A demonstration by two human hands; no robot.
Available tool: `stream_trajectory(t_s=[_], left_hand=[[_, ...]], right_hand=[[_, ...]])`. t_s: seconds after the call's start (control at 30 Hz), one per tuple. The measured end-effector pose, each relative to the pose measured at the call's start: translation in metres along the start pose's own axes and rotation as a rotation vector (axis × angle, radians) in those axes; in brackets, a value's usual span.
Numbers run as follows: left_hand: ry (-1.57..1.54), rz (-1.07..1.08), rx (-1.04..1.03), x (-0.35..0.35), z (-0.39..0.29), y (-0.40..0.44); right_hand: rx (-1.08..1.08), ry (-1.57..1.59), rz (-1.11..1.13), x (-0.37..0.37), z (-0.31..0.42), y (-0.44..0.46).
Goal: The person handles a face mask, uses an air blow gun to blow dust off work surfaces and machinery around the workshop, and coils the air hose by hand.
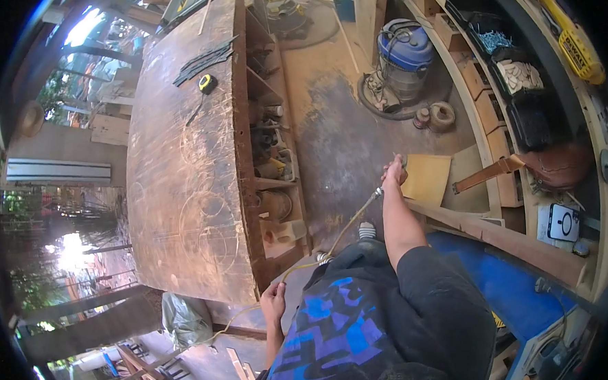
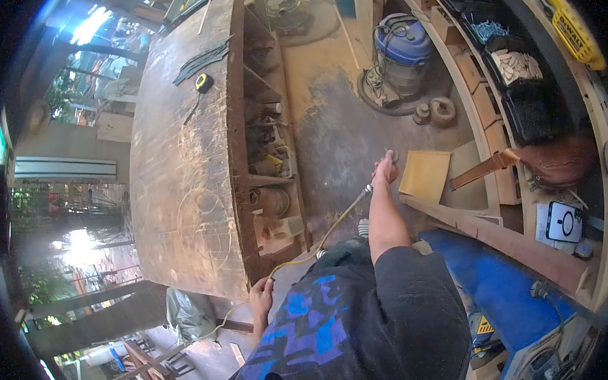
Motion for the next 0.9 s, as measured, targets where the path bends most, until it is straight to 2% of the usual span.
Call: stream_trajectory(t_s=[0.23, 0.33, 0.5, 0.63, 0.73, 0.83, 0.9], left_hand=[[0.040, -0.074, 0.008, 0.003, -0.007, -0.005], [0.058, -0.084, 0.013, 0.004, -0.013, -0.006], [0.084, -0.082, 0.027, 0.004, -0.014, -0.008], [0.197, 0.047, 0.065, 0.001, -0.028, -0.007], [0.146, 0.082, 0.057, 0.001, -0.043, 0.001], [0.051, 0.075, -0.004, -0.003, -0.057, 0.017], [0.100, 0.145, -0.030, -0.010, -0.080, 0.033]], right_hand=[[0.104, -0.347, 0.046, -0.024, -0.001, 0.008], [0.151, -0.378, 0.065, -0.029, -0.001, -0.002], [0.111, -0.340, 0.119, -0.037, 0.008, -0.012], [0.137, -0.309, 0.108, -0.049, 0.020, -0.006], [0.074, -0.335, -0.023, -0.053, 0.043, -0.004], [0.147, -0.310, -0.294, -0.057, 0.075, -0.002], [0.254, -0.229, -0.244, -0.067, 0.095, -0.008]])
Point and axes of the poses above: each hand's wrist, its own y-axis towards the middle knuckle, its own x-axis out of the back of the hand, z = x × y, the point moved 2 cm from there along y, towards the middle knuckle, and after that the axes turned 11 degrees about -x, right-handed, at the moved point
